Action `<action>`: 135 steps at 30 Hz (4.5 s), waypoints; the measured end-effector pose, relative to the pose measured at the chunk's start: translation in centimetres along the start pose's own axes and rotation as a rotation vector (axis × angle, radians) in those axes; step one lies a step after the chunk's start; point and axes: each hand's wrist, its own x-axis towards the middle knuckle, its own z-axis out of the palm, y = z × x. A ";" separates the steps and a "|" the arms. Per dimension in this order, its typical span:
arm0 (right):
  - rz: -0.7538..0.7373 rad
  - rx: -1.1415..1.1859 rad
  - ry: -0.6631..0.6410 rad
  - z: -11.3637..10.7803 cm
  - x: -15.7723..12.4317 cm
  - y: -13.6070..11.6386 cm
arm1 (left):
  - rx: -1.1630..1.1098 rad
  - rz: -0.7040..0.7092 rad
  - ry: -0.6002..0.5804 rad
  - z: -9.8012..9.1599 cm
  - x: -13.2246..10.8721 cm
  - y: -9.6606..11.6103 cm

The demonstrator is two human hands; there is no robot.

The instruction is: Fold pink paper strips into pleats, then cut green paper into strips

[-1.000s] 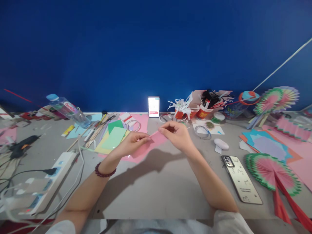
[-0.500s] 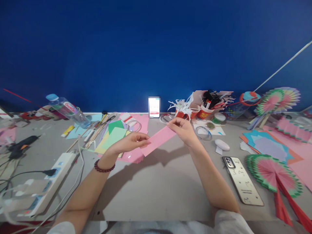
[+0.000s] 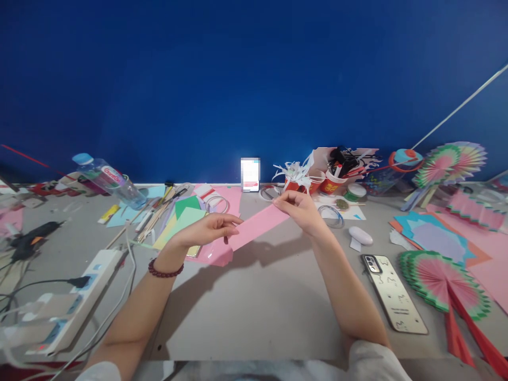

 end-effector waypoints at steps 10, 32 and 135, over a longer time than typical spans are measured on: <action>-0.322 -0.244 0.103 1.3 -1.2 -0.5 | 0.348 0.156 0.259 -0.5 1.2 -2.4; -0.960 -0.675 0.339 6.8 -3.3 1.2 | -0.156 0.126 0.320 2.1 1.2 -0.3; -0.550 -1.156 -0.138 2.2 -1.6 13.8 | 1.072 0.205 0.399 2.3 4.1 -11.0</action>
